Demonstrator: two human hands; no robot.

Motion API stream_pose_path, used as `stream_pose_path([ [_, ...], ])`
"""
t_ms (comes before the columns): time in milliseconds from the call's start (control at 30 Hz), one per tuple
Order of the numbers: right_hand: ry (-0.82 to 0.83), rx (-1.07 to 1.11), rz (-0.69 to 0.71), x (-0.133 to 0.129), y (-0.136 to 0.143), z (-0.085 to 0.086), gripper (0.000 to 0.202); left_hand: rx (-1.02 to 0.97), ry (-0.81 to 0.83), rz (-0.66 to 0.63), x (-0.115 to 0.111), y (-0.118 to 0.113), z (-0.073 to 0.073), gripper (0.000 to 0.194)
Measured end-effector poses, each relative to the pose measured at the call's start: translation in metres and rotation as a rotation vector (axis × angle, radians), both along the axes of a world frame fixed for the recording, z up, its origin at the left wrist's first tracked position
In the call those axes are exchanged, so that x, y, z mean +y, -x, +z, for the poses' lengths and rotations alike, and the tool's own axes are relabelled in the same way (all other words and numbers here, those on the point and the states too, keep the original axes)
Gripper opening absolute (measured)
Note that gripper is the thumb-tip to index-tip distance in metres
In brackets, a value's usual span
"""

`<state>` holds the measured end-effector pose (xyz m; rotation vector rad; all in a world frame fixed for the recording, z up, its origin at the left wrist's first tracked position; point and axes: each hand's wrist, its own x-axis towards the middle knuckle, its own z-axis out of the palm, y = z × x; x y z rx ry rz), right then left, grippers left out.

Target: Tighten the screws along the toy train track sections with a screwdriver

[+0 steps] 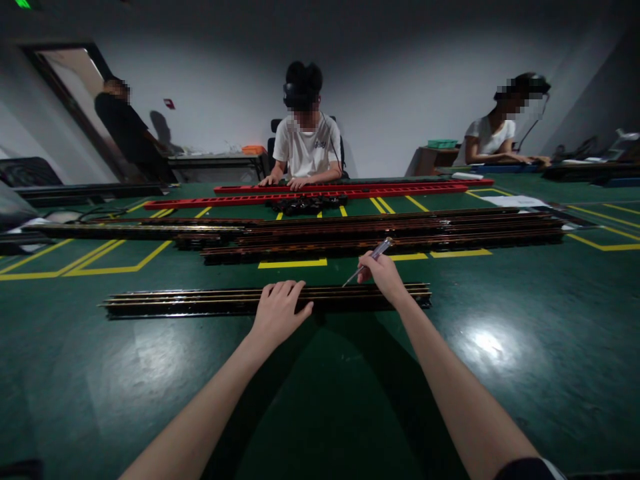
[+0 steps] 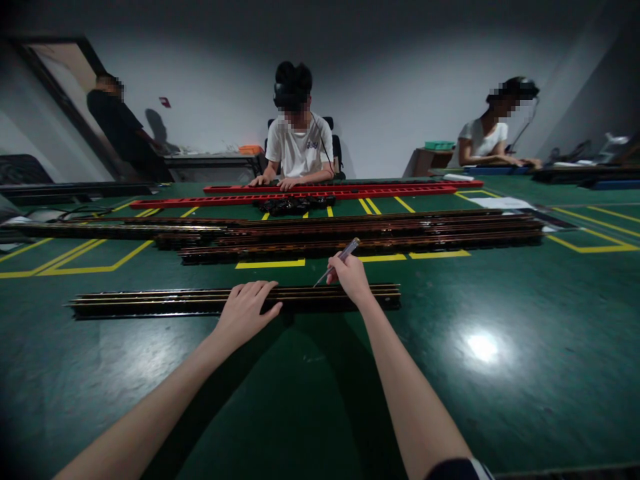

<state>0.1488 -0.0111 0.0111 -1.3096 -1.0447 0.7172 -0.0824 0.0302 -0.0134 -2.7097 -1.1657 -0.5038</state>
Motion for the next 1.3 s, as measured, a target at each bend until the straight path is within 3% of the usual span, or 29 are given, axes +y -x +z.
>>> stream_pose_path([
  [367, -0.004, -0.031, -0.001, 0.001, 0.004, -0.004, 0.023, -0.013, 0.005, 0.001, -0.001, -0.001, 0.001, 0.039],
  [900, -0.085, -0.095, -0.122, 0.002, 0.016, -0.008, 0.032, -0.028, -0.001, -0.012, -0.002, -0.001, 0.002, 0.042],
  [1300, -0.110, -0.174, -0.013, 0.004, 0.036, -0.008, 0.029, -0.045, -0.011, -0.015, -0.002, -0.002, 0.002, 0.040],
])
